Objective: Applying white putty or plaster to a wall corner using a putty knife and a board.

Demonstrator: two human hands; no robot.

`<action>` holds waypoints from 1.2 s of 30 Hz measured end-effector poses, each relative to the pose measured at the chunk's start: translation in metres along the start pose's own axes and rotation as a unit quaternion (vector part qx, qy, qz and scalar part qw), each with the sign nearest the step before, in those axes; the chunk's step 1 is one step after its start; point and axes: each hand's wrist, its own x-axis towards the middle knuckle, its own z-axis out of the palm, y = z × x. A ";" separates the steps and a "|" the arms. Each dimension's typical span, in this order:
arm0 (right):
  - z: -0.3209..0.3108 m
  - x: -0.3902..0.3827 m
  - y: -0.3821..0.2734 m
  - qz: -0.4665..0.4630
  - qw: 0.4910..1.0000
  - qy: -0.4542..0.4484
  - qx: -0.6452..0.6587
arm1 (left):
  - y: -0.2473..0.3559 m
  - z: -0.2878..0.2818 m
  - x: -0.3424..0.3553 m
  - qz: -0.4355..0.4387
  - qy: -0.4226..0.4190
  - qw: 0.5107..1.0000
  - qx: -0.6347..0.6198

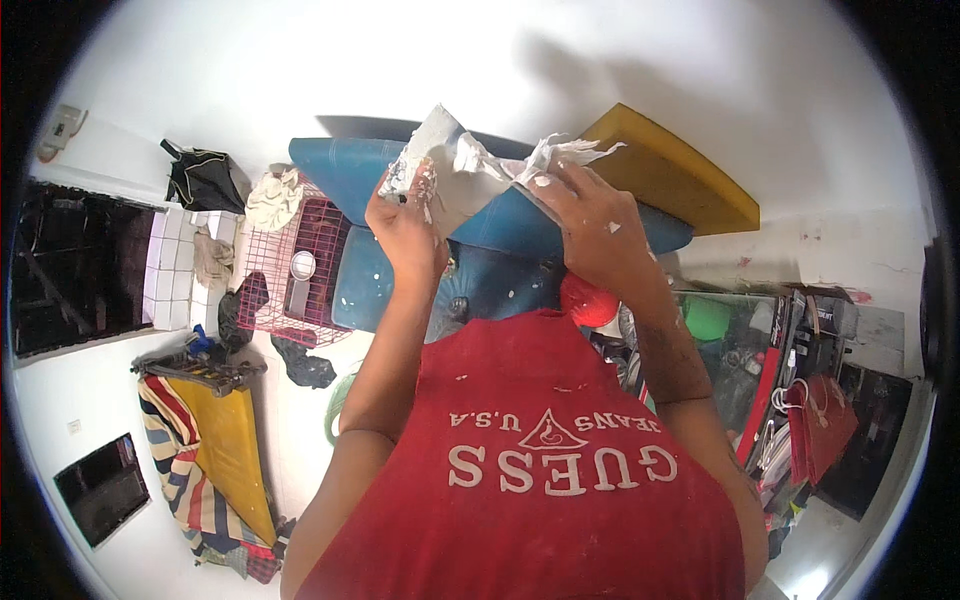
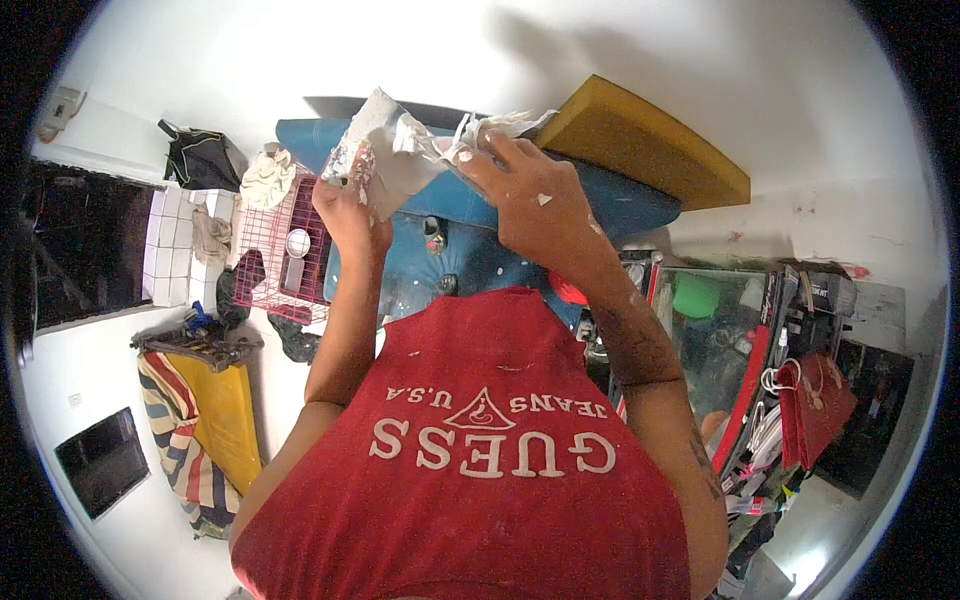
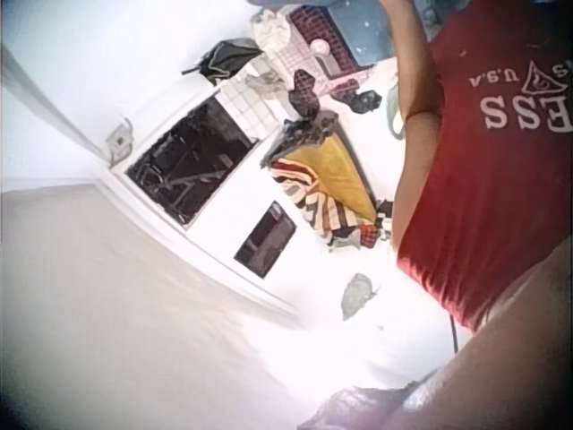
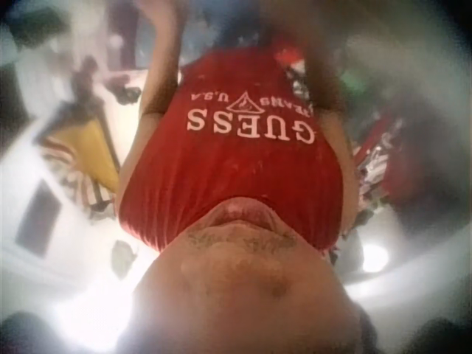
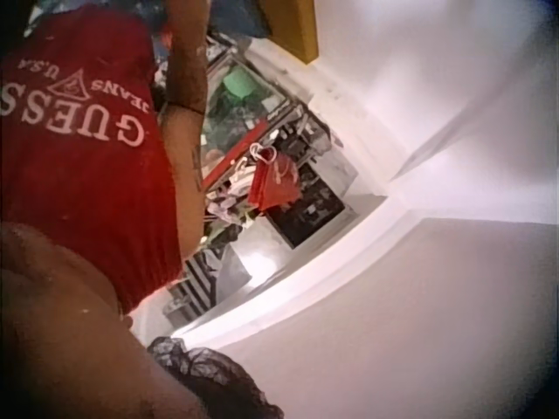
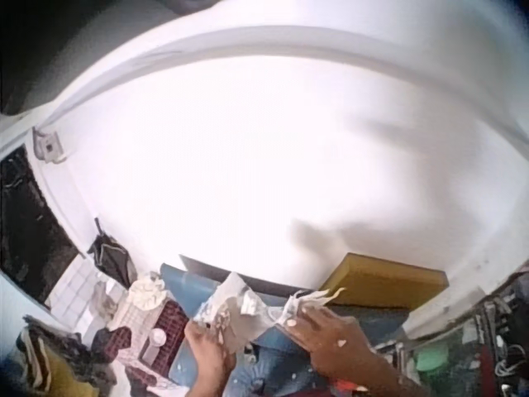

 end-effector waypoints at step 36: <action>0.010 0.029 0.067 0.094 0.799 0.318 0.502 | -0.101 -0.085 0.029 -0.044 -0.106 0.974 0.197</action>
